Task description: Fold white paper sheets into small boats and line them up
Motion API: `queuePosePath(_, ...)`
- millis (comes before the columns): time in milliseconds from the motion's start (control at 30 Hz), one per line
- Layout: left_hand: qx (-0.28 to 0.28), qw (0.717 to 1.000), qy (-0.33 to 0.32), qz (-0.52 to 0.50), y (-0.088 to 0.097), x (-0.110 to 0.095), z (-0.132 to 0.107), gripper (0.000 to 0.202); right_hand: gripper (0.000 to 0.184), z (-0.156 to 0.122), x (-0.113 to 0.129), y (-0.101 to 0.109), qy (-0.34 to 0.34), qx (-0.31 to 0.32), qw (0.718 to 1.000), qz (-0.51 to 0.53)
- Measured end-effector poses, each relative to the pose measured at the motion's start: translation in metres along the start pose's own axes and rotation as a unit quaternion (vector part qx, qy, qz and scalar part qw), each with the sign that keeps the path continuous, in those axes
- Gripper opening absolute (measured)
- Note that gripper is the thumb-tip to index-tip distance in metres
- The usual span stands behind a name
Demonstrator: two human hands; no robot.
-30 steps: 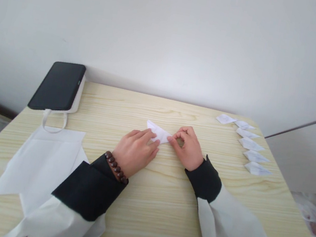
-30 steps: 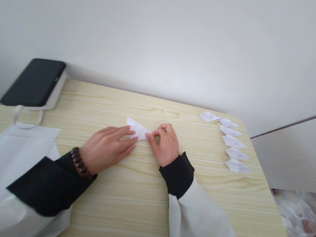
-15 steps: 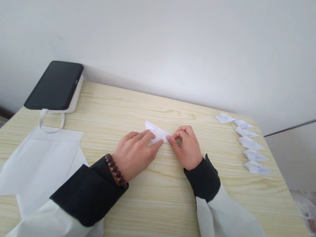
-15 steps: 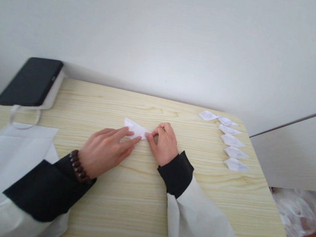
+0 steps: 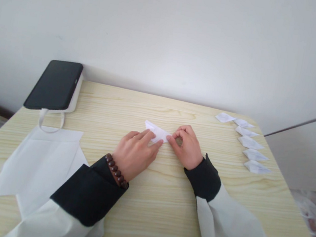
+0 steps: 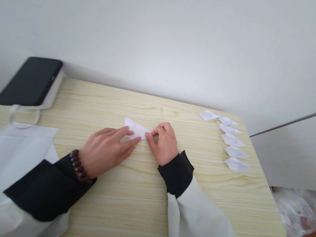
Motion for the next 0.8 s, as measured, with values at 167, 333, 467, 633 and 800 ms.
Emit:
queuePosePath(167, 0.009, 1.0, 0.004, 0.002, -0.0007, -0.0002, 0.0006, 0.02, 0.016, 0.0003, 0.0002, -0.0011, -0.002, 0.01, 1.0, 0.003)
queuePosePath(333, 0.002, 1.0, 0.005, 0.002, 0.0, 0.0002, -0.0006, 0.019, 0.015, 0.0005, 0.0009, -0.0014, -0.001, 0.014, 1.0, 0.003)
queuePosePath(467, 0.0, 1.0, -0.001, 0.007, -0.0017, -0.0014, -0.0018, 0.019, 0.015, 0.0008, 0.0017, -0.001, -0.002, 0.018, 1.0, 0.0)
queuePosePath(633, 0.005, 1.0, -0.001, 0.017, -0.0033, -0.004, -0.0006, 0.019, 0.014, 0.0006, 0.001, -0.0016, -0.01, 0.028, 1.0, -0.009)
queuePosePath(800, 0.007, 1.0, 0.006, 0.012, -0.0022, -0.0025, 0.0008, 0.018, 0.013, 0.0008, 0.0017, -0.0021, 0.004, 0.024, 1.0, -0.007)
Point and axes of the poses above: each hand's wrist, its own z-axis towards the middle knuckle, its own y-axis out of the back of the hand, x = y × z, the point moved 5 cm from there along z, towards the middle knuckle, and after that the axes turned 13 degrees about y, right-handed, at the moved point
